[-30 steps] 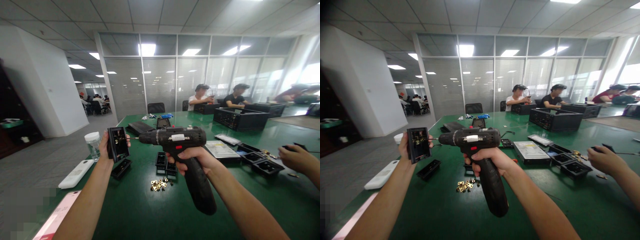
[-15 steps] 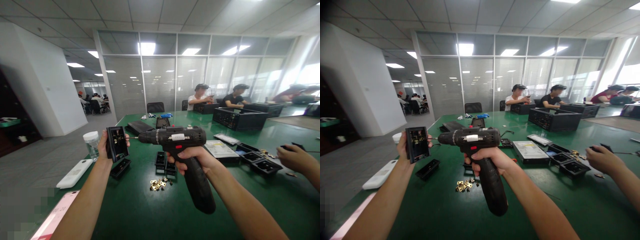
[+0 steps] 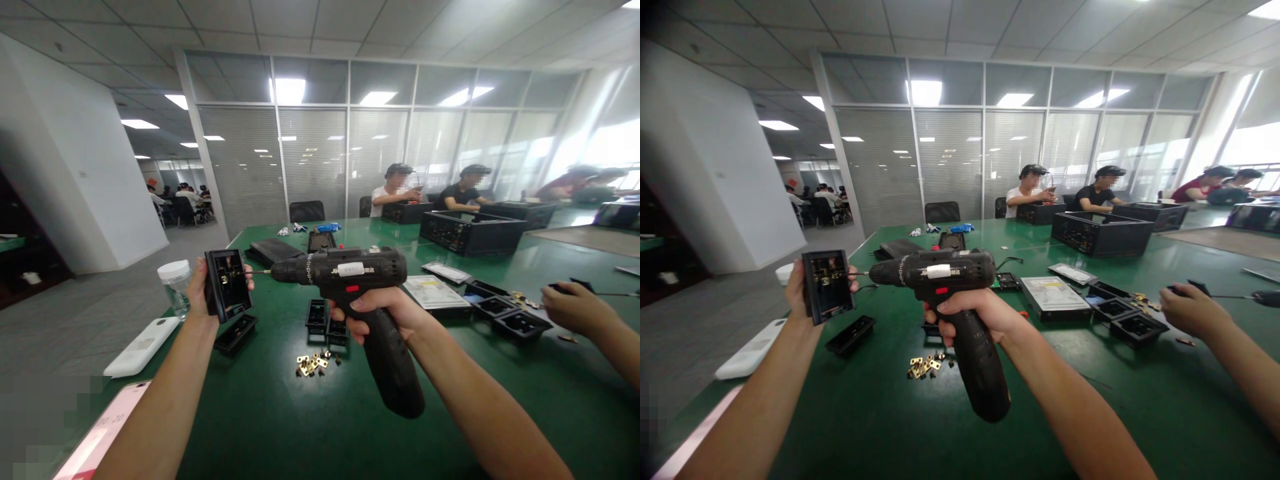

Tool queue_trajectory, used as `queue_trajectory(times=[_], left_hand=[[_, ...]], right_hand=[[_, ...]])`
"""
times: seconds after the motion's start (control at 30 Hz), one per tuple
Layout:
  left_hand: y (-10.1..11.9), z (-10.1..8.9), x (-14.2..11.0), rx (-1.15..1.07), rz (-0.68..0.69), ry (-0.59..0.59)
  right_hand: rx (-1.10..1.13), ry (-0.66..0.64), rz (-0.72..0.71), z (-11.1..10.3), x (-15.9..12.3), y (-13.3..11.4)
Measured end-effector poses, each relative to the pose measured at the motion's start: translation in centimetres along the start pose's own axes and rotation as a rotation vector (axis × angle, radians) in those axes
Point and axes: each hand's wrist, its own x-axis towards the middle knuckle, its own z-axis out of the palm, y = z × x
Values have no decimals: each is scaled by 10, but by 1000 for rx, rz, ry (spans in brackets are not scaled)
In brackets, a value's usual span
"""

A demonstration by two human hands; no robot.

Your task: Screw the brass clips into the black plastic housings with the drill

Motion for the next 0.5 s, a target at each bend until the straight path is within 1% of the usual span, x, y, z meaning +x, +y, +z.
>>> queue_trajectory(times=[0.13, 0.33, 0.5], left_hand=[[-1, 0, 0, 12, 2, 16], [-1, 0, -1, 21, -9, 34], [0, 0, -2, 1, -14, 60]], right_hand=[[13, -7, 9, 0, -1, 0], [-57, 96, 10, 13, -7, -4], [-109, 124, 14, 16, -7, -5]])
